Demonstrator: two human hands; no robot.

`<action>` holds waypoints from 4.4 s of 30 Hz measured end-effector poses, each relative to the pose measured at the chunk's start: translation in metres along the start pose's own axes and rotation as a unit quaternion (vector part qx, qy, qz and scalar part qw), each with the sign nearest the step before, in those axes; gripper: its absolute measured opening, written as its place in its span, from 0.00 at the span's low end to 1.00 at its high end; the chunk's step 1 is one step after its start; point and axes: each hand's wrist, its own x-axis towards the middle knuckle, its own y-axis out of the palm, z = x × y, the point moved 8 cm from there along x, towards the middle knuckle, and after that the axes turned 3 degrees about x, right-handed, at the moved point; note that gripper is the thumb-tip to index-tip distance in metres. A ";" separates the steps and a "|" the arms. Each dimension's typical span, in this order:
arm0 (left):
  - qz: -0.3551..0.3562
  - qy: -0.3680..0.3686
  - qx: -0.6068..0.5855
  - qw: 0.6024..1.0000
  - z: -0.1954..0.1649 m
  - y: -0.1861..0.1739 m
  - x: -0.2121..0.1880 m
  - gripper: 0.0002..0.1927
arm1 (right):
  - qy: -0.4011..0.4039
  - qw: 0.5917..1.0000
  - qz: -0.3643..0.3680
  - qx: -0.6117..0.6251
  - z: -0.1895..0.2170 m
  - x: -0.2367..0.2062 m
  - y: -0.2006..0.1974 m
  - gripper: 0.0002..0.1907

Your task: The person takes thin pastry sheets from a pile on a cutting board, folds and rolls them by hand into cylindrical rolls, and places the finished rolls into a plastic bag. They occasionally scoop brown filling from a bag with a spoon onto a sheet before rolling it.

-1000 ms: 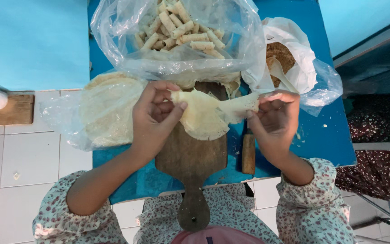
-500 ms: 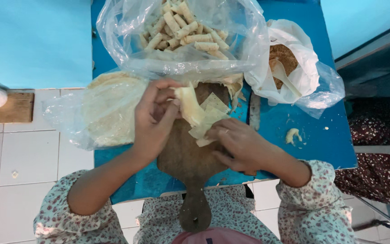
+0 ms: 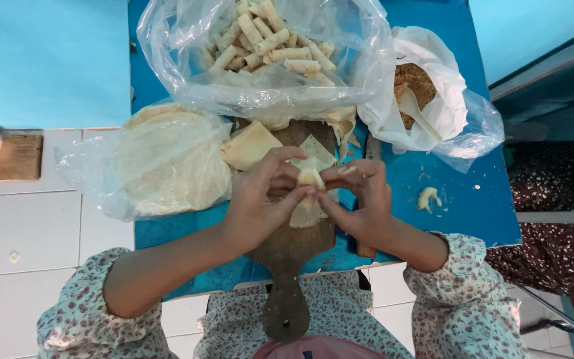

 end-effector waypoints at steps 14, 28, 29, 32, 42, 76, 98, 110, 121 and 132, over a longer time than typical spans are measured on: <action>-0.121 0.033 -0.139 0.982 -0.008 -0.045 0.010 0.20 | 0.072 0.966 -0.197 0.153 0.008 0.009 -0.082 0.27; -0.073 0.008 -0.108 0.991 -0.001 -0.031 0.005 0.22 | -0.099 0.985 0.131 -0.058 0.053 0.019 -0.009 0.33; -0.061 -0.009 -0.097 0.993 0.004 -0.024 0.004 0.22 | -0.089 0.990 0.108 -0.031 0.050 0.016 -0.010 0.34; -0.029 -0.045 -0.065 0.996 0.012 -0.002 0.000 0.21 | -0.054 0.997 0.058 0.009 0.035 0.007 -0.009 0.37; -0.013 -0.010 0.019 1.000 0.008 0.007 0.000 0.18 | 0.184 0.964 -0.042 0.189 -0.029 -0.006 -0.024 0.30; 0.042 0.002 -0.182 0.982 0.002 -0.026 0.003 0.10 | 0.135 0.979 0.094 0.123 0.011 0.009 -0.015 0.25; 0.051 -0.028 0.116 0.992 -0.039 -0.008 -0.034 0.20 | 0.144 0.983 0.109 0.040 0.022 0.004 -0.008 0.28; -0.150 0.094 0.713 0.679 -0.067 -0.044 -0.012 0.18 | 0.035 0.962 0.120 -0.244 0.017 0.045 -0.005 0.19; 0.013 0.270 0.596 0.757 -0.036 -0.006 0.010 0.28 | -0.025 0.961 0.139 -0.240 0.013 0.056 0.014 0.19; 0.000 0.203 0.707 0.677 -0.011 -0.011 0.020 0.16 | 0.004 0.962 0.149 -0.229 0.011 0.050 -0.005 0.17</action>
